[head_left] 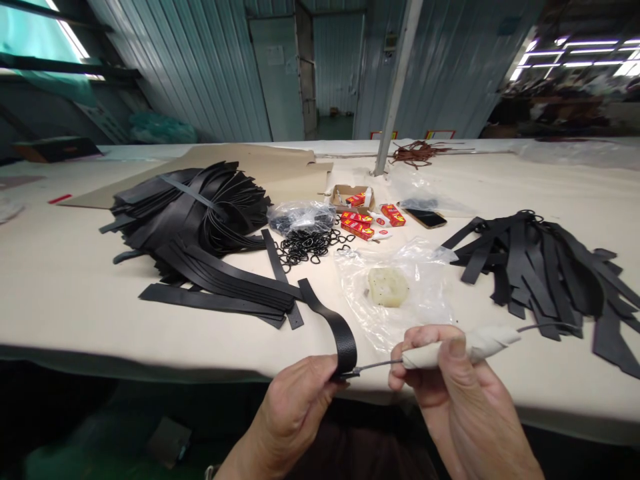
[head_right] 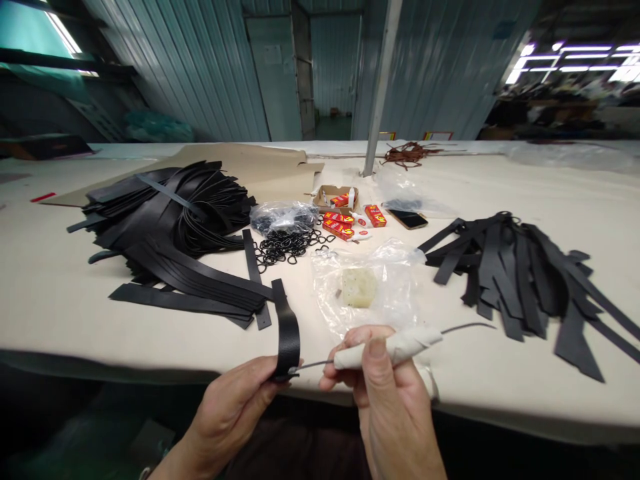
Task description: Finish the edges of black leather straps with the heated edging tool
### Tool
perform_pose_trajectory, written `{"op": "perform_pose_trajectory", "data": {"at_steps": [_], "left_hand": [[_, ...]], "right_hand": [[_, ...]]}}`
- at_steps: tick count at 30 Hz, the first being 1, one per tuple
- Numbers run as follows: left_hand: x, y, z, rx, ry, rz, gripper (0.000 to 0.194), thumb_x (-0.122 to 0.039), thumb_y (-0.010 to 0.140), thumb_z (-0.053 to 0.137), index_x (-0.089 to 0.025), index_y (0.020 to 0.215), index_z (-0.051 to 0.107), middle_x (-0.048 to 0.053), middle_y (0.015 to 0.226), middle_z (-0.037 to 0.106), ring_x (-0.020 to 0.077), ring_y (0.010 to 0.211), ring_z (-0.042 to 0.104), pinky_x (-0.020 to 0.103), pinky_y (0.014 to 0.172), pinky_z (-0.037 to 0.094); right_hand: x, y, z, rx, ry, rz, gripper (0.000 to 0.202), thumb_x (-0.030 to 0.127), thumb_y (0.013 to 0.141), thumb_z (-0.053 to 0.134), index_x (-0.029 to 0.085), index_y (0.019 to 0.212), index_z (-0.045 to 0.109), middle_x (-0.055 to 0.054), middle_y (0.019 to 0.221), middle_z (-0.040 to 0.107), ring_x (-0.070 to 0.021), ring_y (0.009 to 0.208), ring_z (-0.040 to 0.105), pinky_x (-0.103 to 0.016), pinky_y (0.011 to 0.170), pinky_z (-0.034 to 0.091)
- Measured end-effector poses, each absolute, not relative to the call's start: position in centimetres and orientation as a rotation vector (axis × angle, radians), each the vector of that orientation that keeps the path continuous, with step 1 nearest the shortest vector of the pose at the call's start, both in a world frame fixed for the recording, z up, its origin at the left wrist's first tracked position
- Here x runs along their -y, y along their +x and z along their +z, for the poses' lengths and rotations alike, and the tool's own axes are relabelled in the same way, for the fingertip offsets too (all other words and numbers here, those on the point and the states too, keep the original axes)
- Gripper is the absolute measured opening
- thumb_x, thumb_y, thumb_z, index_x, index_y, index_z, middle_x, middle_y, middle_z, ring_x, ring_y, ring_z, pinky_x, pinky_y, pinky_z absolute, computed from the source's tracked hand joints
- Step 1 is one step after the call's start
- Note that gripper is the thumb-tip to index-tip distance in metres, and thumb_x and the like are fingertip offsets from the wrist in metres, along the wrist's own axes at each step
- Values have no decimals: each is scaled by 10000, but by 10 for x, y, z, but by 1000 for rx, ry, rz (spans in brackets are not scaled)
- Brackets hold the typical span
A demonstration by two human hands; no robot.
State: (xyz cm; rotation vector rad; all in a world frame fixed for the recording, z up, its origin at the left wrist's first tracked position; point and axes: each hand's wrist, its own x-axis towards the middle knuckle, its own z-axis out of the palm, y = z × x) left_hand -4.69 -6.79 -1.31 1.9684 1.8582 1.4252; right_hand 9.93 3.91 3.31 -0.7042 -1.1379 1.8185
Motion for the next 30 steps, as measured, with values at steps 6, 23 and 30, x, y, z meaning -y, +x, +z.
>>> {"op": "perform_pose_trajectory", "data": {"at_steps": [6,23,30], "left_hand": [[68,-46,-12,-1864,2000,1433,357,-37,828,500,-223,1132,512,56,937,693,174,855,660,205,775,500],[67,-39,-13,-1742,1424,1541,231,-123,823,572,-232,1008,657,20,915,725,163,809,673,189,751,503],[63,-30,-10,-1411,740,1538,154,-264,817,586,-175,827,710,42,799,718,210,787,641,272,766,492]], "right_hand": [[-36,99,30,1170,-681,1854,324,496,833,544,179,783,588,-48,682,581,-153,574,584,-266,577,526],[-33,88,20,1144,-684,1898,291,460,847,548,175,797,570,-29,657,586,-144,594,573,-255,600,518],[-29,85,10,1031,-757,2021,272,455,837,567,186,846,529,-15,670,600,-170,601,608,-327,609,552]]}}
